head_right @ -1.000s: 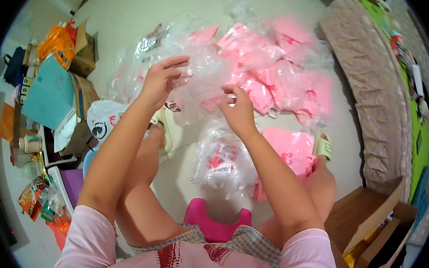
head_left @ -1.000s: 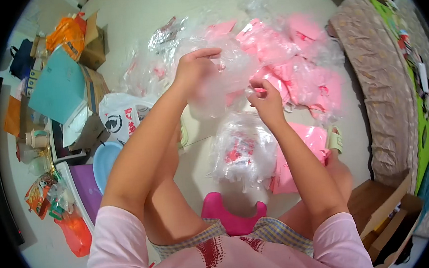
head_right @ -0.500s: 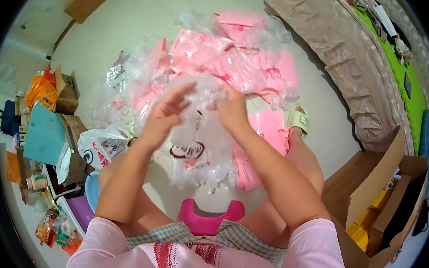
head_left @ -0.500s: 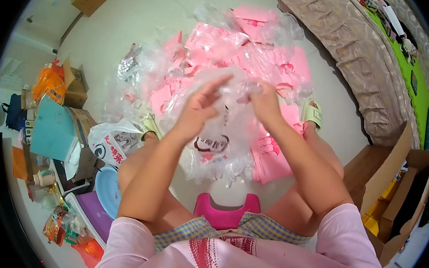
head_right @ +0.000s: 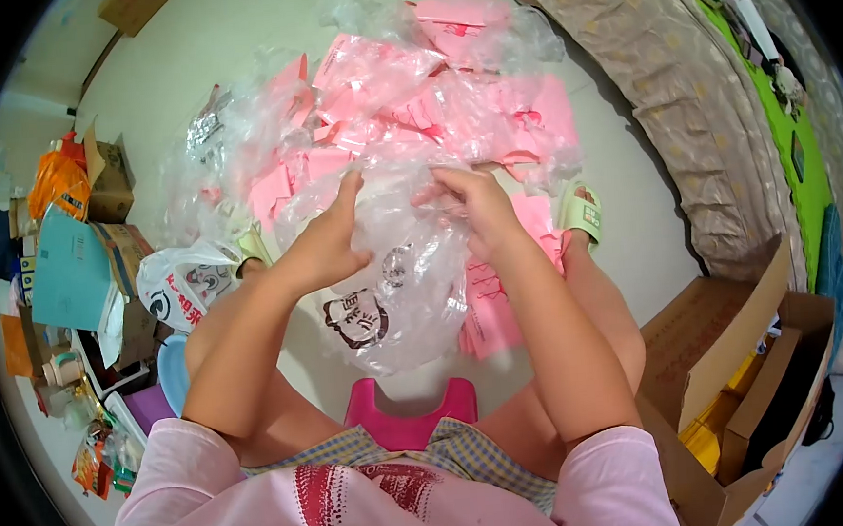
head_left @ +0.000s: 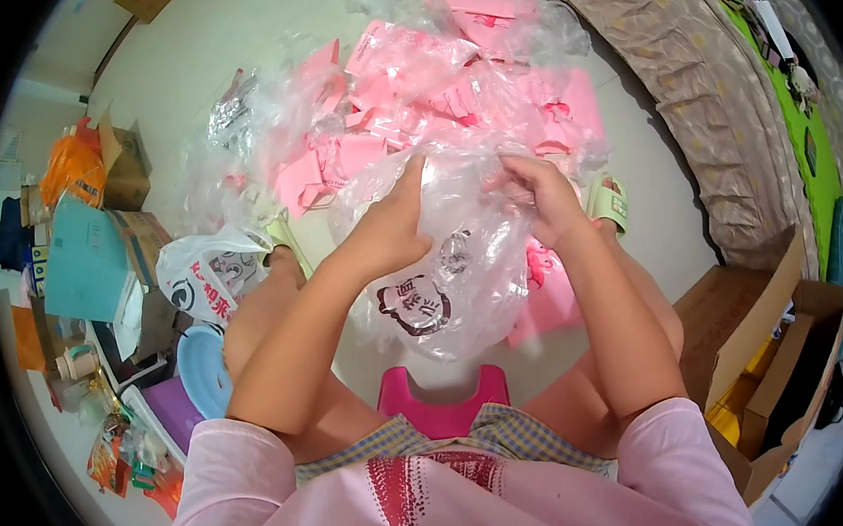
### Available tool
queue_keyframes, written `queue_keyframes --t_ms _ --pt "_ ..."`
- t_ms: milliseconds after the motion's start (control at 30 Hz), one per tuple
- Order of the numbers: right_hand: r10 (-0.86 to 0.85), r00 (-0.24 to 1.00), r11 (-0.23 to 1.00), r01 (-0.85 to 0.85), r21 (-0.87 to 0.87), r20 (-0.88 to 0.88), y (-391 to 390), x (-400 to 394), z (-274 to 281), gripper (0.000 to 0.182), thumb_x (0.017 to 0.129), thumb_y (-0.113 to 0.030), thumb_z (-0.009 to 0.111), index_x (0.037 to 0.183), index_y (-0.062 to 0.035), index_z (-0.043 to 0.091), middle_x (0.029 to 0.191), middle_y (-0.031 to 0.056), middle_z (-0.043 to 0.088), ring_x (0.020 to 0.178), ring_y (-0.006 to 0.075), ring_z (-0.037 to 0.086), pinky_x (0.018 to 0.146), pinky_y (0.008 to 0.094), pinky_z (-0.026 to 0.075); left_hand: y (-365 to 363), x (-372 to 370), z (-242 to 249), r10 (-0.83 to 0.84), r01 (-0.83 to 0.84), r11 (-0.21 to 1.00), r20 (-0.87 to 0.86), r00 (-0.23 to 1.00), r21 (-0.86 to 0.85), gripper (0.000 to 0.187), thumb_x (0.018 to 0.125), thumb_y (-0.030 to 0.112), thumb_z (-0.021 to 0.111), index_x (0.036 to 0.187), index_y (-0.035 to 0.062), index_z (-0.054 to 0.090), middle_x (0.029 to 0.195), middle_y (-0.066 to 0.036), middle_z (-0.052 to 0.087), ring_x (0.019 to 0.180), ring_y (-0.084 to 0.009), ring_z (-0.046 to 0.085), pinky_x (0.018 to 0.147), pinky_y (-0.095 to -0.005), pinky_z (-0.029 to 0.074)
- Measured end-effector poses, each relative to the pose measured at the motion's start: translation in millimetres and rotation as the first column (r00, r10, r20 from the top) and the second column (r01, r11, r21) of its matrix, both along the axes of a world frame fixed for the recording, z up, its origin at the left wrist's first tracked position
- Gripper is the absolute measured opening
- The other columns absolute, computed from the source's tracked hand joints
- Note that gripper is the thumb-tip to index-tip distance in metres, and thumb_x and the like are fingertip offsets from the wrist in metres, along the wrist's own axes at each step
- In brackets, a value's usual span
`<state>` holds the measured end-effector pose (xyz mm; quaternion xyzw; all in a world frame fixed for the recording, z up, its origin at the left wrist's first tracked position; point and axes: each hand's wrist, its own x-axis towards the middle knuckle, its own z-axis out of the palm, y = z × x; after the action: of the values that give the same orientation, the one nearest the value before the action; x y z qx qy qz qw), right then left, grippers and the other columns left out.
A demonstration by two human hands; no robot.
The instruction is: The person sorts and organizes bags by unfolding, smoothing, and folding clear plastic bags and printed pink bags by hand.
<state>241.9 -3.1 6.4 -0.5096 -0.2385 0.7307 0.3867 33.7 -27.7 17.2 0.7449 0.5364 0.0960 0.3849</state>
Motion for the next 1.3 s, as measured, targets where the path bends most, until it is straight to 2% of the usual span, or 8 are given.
queue_keyframes --t_ms 67,200,333,433,667,800,967,1300 --pt "-0.094 0.972 0.994 0.079 -0.078 -0.217 -1.1 2.0 -4.7 0.020 0.085 -0.021 0.056 0.078 -0.0027 0.060 0.065 0.0034 0.059 0.057 0.0133 0.056 0.056 0.0301 0.047 6.4 -1.7 10.9 0.061 -0.092 0.962 -0.127 0.990 -0.256 0.072 0.077 0.016 0.059 0.136 -0.0036 0.021 0.114 -0.032 0.051 0.107 -0.0387 0.052 0.093 -0.0392 0.040" --pt "0.106 0.889 0.994 -0.110 0.016 -0.446 14.0 30.9 -31.1 0.019 0.083 -0.021 0.058 0.076 -0.0035 0.059 0.064 0.0024 0.058 0.056 0.0136 0.055 0.055 0.0297 0.048 5.9 -24.2 -4.6 0.297 -0.300 0.949 -0.038 0.954 -0.097 0.051 0.080 0.020 0.049 0.125 -0.0052 0.042 0.099 -0.031 0.058 0.095 -0.0400 0.057 0.086 -0.0404 0.043" --pt "-0.184 0.982 0.983 0.183 0.026 0.038 11.0 19.1 -13.7 0.022 0.084 -0.019 0.056 0.070 -0.0033 0.062 0.058 -0.0004 0.051 0.048 0.0094 0.047 0.049 0.0254 0.044 11.8 -40.9 7.1 0.632 -0.613 0.748 -0.007 0.775 -0.253 0.034 0.080 0.018 0.048 0.103 -0.0047 0.059 0.084 -0.020 0.064 0.084 -0.0282 0.063 0.078 -0.0363 0.047" --pt "-0.181 0.949 0.971 0.132 0.197 0.257 12.3 29.2 -23.0 0.022 0.085 -0.017 0.052 0.077 -0.0011 0.065 0.057 -0.0031 0.046 0.047 0.0064 0.040 0.045 0.0227 0.038 19.2 -57.6 19.2 0.754 -0.380 0.656 0.566 0.333 -0.652 0.015 0.068 0.008 0.053 0.080 0.0008 0.058 0.073 -0.006 0.059 0.059 -0.0149 0.055 0.054 -0.0280 0.047" --pt "-0.456 0.858 0.874 0.382 0.299 0.237 16.7 28.4 -8.4 0.023 0.085 -0.015 0.050 0.087 0.0018 0.066 0.057 -0.0060 0.040 0.045 0.0041 0.032 0.042 0.0198 0.028 25.0 -84.2 16.6 0.557 0.503 0.751 0.820 -0.135 -0.428 0.026 0.074 0.007 0.050 0.096 -0.0035 0.059 0.079 -0.011 0.061 0.064 -0.0173 0.060 0.060 -0.0319 0.051" --pt "-0.476 0.835 0.847 0.351 0.398 0.276 13.9 29.9 -8.6 0.022 0.082 -0.014 0.054 0.094 0.0021 0.063 0.061 -0.0059 0.044 0.046 0.0038 0.034 0.042 0.0198 0.029 30.2 -79.5 4.1 0.624 -0.197 0.782 0.744 0.240 -0.592 0.030 0.077 0.011 0.055 0.104 -0.0008 0.057 0.087 -0.009 0.062 0.068 -0.0154 0.061 0.061 -0.0311 0.052" --pt "-0.166 0.891 0.876 -0.063 0.478 0.422 -1.0 5.5 11.3 0.052 0.076 -0.005 0.059 0.126 -0.0075 0.044 0.074 0.0002 0.054 0.054 0.0045 0.043 0.045 0.0204 0.033 20.5 -44.5 24.5 0.635 -0.180 0.770 0.708 0.311 -0.612 0.050 0.073 0.004 0.064 0.120 0.0014 0.047 0.100 -0.005 0.061 0.092 -0.0147 0.059 0.085 -0.0299 0.046" --pt "0.015 0.981 0.941 -0.079 0.329 0.193 7.2 6.8 16.8 0.039 0.082 -0.009 0.056 0.121 -0.0069 0.053 0.072 -0.0005 0.055 0.050 0.0028 0.038 0.043 0.0190 0.031 30.2 -46.4 -6.8 0.623 -0.572 0.771 0.519 0.586 -0.280 0.044 0.080 0.008 0.062 0.120 0.0006 0.045 0.103 -0.007 0.060 0.090 -0.0137 0.059 0.075 -0.0293 0.047"
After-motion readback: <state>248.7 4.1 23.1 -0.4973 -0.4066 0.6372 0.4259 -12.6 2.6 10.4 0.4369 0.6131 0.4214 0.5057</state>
